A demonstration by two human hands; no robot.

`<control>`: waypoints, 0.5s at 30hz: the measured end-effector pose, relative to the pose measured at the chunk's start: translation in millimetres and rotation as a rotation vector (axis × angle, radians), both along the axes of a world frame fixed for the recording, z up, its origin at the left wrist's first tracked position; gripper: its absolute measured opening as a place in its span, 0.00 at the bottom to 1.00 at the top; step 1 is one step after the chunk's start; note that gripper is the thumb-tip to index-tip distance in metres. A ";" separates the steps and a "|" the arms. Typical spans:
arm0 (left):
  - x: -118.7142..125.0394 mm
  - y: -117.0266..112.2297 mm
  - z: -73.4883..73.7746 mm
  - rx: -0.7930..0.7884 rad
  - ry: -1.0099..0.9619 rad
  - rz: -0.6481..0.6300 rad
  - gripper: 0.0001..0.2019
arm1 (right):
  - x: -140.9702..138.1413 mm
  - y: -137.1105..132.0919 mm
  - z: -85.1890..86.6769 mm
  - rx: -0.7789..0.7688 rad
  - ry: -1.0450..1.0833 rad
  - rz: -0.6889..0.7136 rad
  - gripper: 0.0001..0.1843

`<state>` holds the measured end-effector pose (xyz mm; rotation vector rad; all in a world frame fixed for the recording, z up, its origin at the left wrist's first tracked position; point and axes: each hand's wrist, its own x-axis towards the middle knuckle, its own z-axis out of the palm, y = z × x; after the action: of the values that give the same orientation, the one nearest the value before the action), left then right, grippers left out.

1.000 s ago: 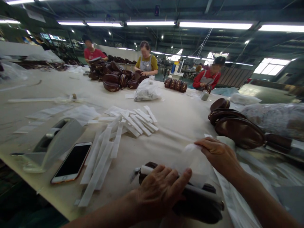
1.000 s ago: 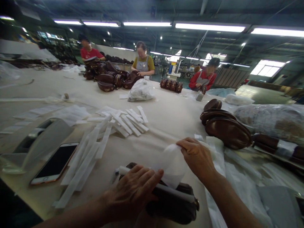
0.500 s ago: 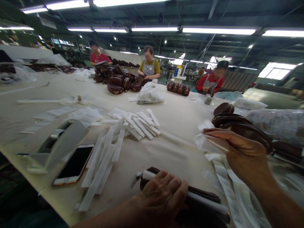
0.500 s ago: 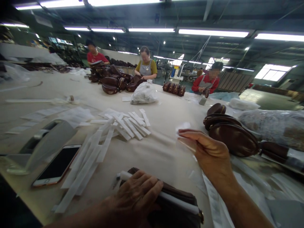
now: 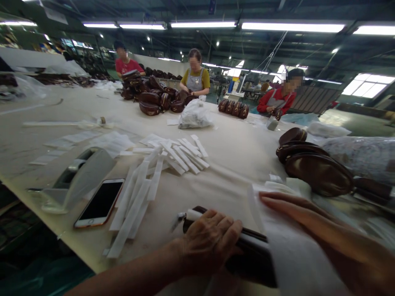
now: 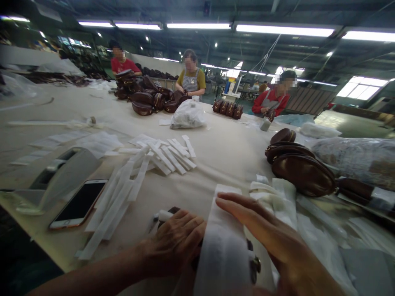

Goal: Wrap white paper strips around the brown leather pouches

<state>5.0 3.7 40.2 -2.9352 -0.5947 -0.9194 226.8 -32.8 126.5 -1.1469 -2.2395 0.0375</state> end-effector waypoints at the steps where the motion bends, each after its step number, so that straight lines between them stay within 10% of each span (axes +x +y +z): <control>1: -0.2 -0.3 -0.5 -0.011 -0.024 0.006 0.16 | -0.5 4.3 -5.3 -0.067 -0.009 0.011 0.27; 8: -1.8 1.2 -5.7 0.048 -0.146 0.010 0.28 | 5.3 50.6 -61.2 -0.508 0.178 0.083 0.18; 15: -1.6 0.5 3.4 0.078 -0.028 -0.025 0.16 | 11.5 63.8 -79.0 -0.825 0.400 0.098 0.24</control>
<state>3.4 4.2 43.6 -2.8714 -0.5121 -0.9646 238.3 31.0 47.5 -1.2636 -1.9280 1.2098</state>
